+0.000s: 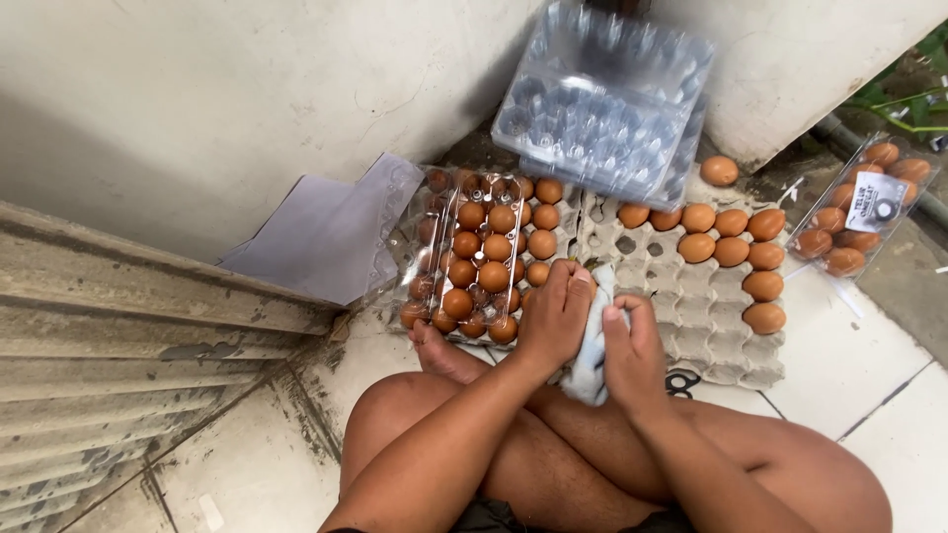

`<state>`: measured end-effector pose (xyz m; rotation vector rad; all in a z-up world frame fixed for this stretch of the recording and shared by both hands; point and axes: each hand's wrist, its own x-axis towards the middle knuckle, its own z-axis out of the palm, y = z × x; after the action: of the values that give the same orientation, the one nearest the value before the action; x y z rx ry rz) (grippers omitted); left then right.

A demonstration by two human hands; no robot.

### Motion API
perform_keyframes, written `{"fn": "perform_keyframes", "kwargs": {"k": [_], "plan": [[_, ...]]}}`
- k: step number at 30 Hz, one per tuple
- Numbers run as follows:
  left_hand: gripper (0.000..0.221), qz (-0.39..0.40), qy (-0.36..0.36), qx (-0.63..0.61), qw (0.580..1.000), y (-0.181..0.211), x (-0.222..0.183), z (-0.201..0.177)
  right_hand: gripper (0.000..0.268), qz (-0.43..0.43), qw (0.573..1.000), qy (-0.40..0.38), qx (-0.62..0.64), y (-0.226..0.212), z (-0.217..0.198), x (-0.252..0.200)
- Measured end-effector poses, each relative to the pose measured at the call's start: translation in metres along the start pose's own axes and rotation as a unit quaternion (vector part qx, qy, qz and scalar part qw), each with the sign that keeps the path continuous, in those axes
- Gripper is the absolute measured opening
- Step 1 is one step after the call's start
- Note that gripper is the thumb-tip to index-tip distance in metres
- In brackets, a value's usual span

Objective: The person is cleaning eggs by wiping each one individually with a cloth before placing them into cartons.

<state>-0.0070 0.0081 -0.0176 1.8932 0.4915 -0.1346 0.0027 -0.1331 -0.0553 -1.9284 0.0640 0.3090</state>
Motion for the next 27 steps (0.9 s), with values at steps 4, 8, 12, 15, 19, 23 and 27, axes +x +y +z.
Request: {"fn": "perform_keyframes", "kwargs": {"k": [4,8,12,15,19,23,27], "plan": [[0.038,0.020,-0.047,0.054,0.997,-0.006,-0.007,0.019,0.025,0.002,0.996,0.030,0.080,-0.024,-0.010,0.016],[0.037,0.017,-0.048,0.009,0.999,-0.003,-0.008,0.020,0.028,0.013,0.997,0.049,0.058,-0.008,-0.011,0.008],[0.036,0.009,0.006,-0.015,1.000,-0.008,0.005,0.004,0.024,0.015,1.000,-0.002,0.022,0.006,0.007,-0.008],[0.038,0.021,-0.047,0.047,0.998,-0.002,-0.005,0.006,0.031,0.001,0.999,0.027,0.030,-0.004,-0.007,0.018],[0.035,0.038,-0.077,0.040,0.995,-0.008,-0.012,0.027,0.024,0.022,0.993,0.071,0.095,-0.005,-0.016,0.021],[0.036,0.026,-0.032,0.020,0.999,0.000,-0.001,0.006,0.027,0.026,0.998,0.025,0.060,-0.001,0.001,0.000],[0.037,0.038,-0.067,0.076,0.994,-0.011,-0.005,0.017,0.028,0.024,0.995,0.037,0.089,-0.025,-0.006,0.010]]}}
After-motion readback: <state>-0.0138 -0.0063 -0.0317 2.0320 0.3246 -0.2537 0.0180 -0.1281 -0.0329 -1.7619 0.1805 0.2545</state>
